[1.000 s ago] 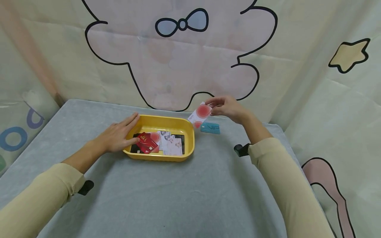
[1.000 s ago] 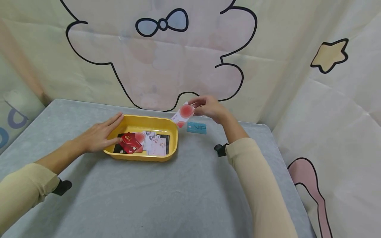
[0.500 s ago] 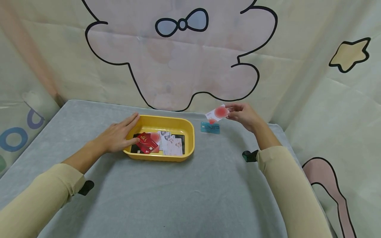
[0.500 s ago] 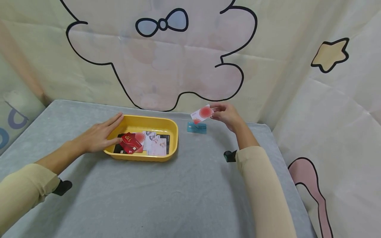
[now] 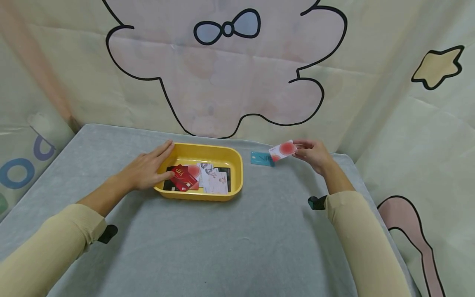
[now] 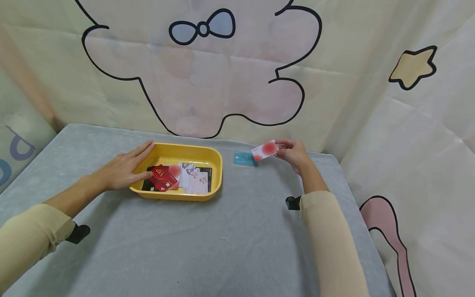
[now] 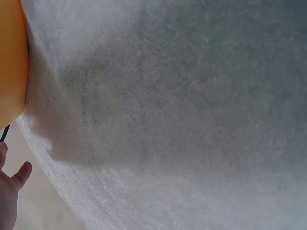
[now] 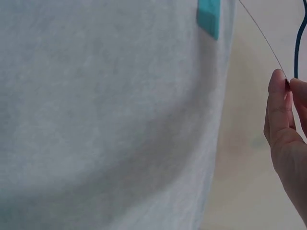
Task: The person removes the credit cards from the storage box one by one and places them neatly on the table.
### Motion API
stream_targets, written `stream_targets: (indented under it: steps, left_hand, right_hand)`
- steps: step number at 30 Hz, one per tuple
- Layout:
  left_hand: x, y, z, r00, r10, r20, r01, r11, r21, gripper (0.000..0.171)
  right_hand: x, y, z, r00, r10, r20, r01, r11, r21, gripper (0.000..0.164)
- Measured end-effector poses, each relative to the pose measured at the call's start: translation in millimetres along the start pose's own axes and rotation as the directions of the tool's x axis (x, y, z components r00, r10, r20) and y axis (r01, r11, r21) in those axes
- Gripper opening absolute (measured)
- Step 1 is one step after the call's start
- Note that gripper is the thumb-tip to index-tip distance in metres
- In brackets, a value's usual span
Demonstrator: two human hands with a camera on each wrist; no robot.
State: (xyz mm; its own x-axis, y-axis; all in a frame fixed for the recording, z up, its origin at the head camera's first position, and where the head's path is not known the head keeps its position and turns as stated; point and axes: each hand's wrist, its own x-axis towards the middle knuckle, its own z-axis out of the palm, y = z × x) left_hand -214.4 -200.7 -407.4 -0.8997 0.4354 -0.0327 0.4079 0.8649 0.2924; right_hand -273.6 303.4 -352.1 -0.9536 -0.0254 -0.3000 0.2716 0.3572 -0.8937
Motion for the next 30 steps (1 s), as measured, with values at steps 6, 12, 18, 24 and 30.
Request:
stream_targets:
  steps: [6, 12, 18, 24, 30]
  left_hand:
    - [1.2, 1.2, -1.0, 1.0, -0.001, 0.015, 0.001, 1.0, 0.009, 0.091]
    - [1.4, 0.8, -1.0, 1.0, -0.006, 0.013, 0.005, 1.0, 0.011, 0.09]
    - [1.4, 1.0, -0.8, 1.0, -0.007, 0.01, 0.007, 1.0, 0.01, 0.091]
    - [1.1, 0.1, 0.3, 1.0, -0.006, 0.002, 0.006, 1.0, 0.008, 0.09]
    - [1.4, -1.6, 3.0, 1.0, -0.001, -0.013, 0.001, 1.0, 0.009, 0.09]
  right_hand:
    - [0, 14, -6, 0.999, 0.04, -0.036, -0.038, 0.998, 0.057, 0.048]
    - [0, 23, -11, 0.998, 0.035, -0.051, -0.033, 0.999, 0.04, 0.047]
    - [1, 33, -13, 0.996, 0.062, -0.071, -0.059, 0.997, 0.042, 0.048]
    - [2, 42, -10, 0.991, 0.095, -0.092, -0.092, 0.995, 0.041, 0.048]
    - [2, 46, -7, 0.992, 0.093, -0.09, -0.09, 0.995, 0.041, 0.047]
